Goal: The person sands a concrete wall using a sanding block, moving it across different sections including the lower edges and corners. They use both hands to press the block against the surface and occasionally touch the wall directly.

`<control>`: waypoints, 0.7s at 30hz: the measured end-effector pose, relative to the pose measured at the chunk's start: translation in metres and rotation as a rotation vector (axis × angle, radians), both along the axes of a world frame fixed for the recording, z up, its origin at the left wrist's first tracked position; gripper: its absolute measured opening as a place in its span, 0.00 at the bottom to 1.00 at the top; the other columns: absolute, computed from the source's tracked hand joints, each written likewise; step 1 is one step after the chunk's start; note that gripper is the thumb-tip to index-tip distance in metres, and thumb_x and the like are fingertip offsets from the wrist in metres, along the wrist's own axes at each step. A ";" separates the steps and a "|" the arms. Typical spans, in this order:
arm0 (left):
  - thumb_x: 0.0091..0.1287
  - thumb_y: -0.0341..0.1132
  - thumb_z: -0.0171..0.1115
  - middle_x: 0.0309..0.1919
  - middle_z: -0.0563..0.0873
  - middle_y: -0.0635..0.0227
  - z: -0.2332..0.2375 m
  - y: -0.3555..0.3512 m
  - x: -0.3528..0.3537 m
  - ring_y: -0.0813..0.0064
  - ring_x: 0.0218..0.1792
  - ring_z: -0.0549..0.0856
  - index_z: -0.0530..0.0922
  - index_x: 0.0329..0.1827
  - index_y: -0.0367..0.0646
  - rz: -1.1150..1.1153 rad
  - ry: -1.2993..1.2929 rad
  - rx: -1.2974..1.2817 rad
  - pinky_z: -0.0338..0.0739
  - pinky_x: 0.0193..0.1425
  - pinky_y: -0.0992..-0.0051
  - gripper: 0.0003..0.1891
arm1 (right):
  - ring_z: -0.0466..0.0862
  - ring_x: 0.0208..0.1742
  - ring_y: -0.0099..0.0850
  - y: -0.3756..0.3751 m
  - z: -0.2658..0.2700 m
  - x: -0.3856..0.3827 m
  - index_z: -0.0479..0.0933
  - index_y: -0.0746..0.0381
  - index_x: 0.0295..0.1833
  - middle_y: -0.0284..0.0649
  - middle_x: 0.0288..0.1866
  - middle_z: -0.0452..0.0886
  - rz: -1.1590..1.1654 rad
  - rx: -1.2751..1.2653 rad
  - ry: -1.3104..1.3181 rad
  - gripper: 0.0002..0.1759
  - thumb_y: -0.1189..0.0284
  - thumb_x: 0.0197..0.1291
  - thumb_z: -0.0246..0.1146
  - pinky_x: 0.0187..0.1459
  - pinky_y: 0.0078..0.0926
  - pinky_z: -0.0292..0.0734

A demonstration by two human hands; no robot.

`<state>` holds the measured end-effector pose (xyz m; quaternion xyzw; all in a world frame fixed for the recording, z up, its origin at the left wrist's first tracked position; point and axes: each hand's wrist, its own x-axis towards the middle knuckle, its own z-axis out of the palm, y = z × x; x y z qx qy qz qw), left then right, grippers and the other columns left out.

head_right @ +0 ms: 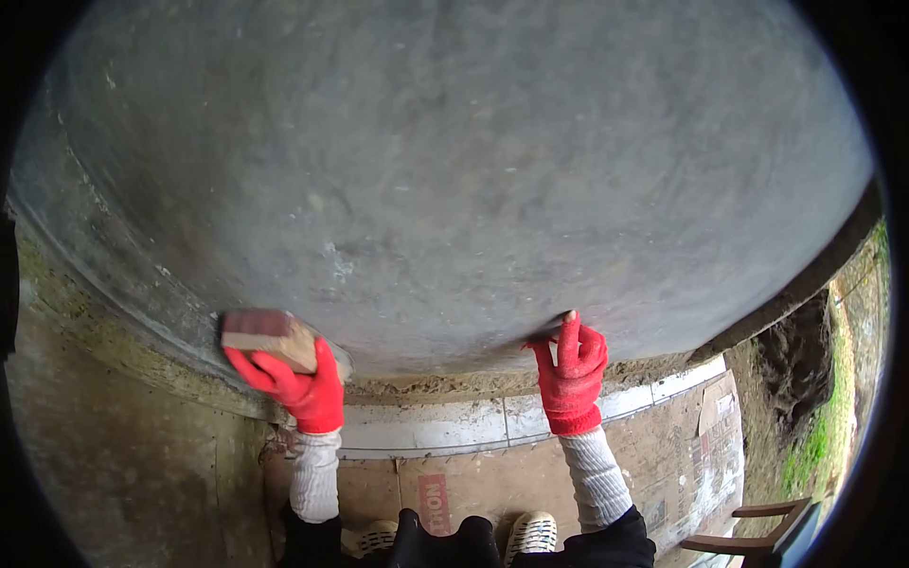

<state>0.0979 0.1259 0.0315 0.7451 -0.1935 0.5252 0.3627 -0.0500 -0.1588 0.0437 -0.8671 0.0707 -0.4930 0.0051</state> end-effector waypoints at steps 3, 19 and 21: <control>0.57 0.35 0.67 0.73 0.45 0.44 0.020 0.000 -0.001 0.41 0.70 0.56 0.43 0.77 0.57 0.029 -0.009 0.071 0.56 0.68 0.47 0.49 | 0.75 0.37 0.38 -0.001 0.000 -0.001 0.59 0.58 0.71 0.41 0.40 0.75 -0.014 -0.004 0.003 0.51 0.80 0.39 0.76 0.37 0.36 0.71; 0.54 0.33 0.68 0.72 0.50 0.45 -0.052 0.004 0.006 0.40 0.70 0.58 0.44 0.76 0.58 -0.024 -0.043 0.024 0.59 0.67 0.50 0.50 | 0.76 0.40 0.39 0.000 -0.005 0.001 0.59 0.57 0.72 0.45 0.44 0.74 -0.049 0.029 -0.003 0.49 0.78 0.42 0.75 0.38 0.36 0.72; 0.55 0.33 0.68 0.72 0.50 0.46 -0.064 0.005 0.002 0.40 0.70 0.57 0.44 0.77 0.59 -0.042 -0.018 0.032 0.58 0.68 0.49 0.50 | 0.76 0.40 0.40 0.001 -0.009 -0.005 0.59 0.57 0.72 0.45 0.45 0.74 -0.063 0.039 0.012 0.49 0.78 0.42 0.75 0.38 0.36 0.72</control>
